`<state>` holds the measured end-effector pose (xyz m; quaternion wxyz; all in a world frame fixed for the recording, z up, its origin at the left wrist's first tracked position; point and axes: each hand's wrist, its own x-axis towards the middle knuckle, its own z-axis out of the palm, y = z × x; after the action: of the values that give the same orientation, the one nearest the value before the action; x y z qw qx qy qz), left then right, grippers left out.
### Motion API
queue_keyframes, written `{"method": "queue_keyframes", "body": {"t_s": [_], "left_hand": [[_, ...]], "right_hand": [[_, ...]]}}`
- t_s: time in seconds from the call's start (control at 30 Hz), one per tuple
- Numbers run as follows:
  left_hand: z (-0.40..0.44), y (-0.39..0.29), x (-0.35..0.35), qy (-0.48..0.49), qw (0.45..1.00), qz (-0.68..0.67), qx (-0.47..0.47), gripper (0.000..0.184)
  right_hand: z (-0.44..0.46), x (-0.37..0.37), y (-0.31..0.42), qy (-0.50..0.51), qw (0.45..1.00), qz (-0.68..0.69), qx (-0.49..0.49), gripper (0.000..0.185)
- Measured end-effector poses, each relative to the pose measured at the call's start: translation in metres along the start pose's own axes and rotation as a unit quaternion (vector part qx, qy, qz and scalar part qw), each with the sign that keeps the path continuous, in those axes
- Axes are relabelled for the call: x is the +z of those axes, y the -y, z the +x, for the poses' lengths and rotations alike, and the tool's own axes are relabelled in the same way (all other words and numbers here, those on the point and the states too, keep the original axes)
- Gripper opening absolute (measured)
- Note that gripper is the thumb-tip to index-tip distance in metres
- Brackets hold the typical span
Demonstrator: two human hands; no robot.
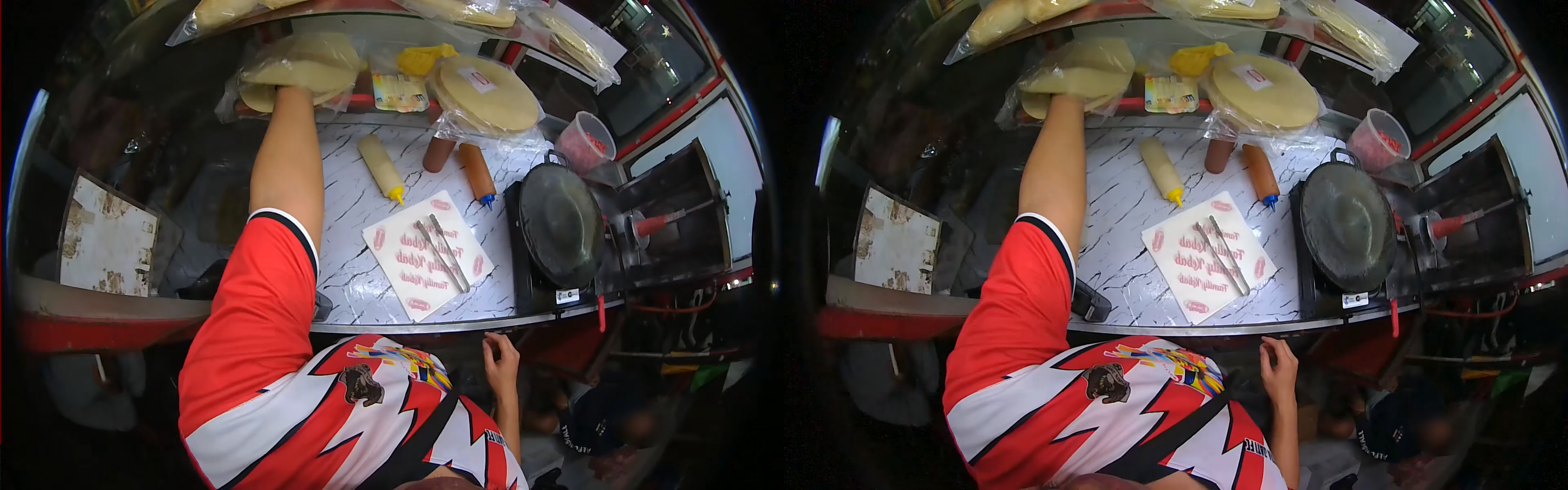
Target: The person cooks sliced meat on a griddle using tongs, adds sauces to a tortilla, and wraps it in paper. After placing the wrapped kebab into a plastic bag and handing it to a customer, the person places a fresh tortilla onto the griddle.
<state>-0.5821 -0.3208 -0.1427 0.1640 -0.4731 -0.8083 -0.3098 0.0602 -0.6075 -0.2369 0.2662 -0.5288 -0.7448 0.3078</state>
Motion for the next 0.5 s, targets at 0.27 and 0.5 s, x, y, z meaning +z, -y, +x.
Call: {"method": "queue_keyframes", "body": {"t_s": [0.27, 0.5], "left_hand": [[-0.003, -0.004, 0.001, 0.006, 1.0, 0.014, 0.003, 0.062], [-0.026, -0.004, -0.003, -0.019, 0.999, 0.036, 0.02, 0.06]], "right_hand": [[-0.001, 0.001, -0.001, 0.001, 1.0, -0.014, -0.007, 0.018], [-0.004, 0.003, -0.006, 0.003, 1.0, 0.007, 0.008, 0.018]]}}
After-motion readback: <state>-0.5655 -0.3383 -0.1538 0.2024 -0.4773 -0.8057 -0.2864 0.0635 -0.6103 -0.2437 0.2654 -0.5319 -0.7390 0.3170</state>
